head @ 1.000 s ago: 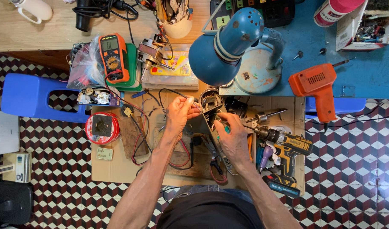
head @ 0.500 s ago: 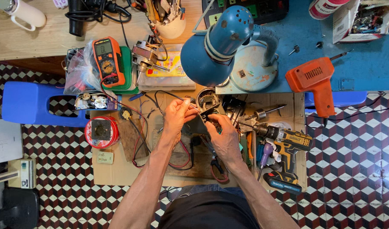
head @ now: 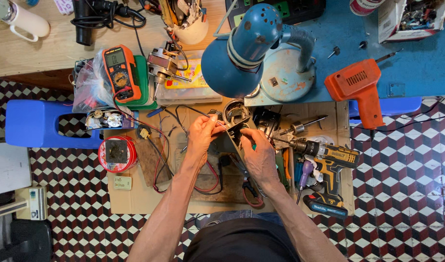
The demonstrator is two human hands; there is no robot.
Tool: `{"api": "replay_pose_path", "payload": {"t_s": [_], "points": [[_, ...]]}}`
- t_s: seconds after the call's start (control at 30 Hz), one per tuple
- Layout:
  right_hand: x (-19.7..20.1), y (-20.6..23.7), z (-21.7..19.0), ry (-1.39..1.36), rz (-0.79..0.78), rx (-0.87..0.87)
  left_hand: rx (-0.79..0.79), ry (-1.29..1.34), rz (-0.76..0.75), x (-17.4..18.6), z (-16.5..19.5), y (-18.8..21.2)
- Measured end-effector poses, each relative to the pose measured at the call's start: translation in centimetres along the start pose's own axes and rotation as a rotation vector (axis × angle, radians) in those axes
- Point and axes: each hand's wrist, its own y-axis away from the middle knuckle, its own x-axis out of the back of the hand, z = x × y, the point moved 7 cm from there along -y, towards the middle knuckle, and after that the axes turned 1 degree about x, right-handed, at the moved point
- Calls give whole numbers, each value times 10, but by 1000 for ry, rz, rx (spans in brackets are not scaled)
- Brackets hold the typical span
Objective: The person repairs a small appliance at a cluttered workbench. They disassemble the appliance housing, handle a green circuit board and wiring, test components with a multimeter, apply heat with a heat gun, and work on the board with a soldering iron before reassembling the housing.
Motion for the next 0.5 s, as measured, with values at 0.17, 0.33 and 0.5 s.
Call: {"api": "replay_pose_path", "payload": {"t_s": [0.17,0.33,0.5], "points": [[0,-1,13,-40,-7,-47,-17,-58,-50,-1,-2,-3],[-2,-8,18,-113,16,39,50,-140,14,3,-13,-3],[-10,-15,26,-180,-80,-60,94,-123,49,1,-21,4]]}}
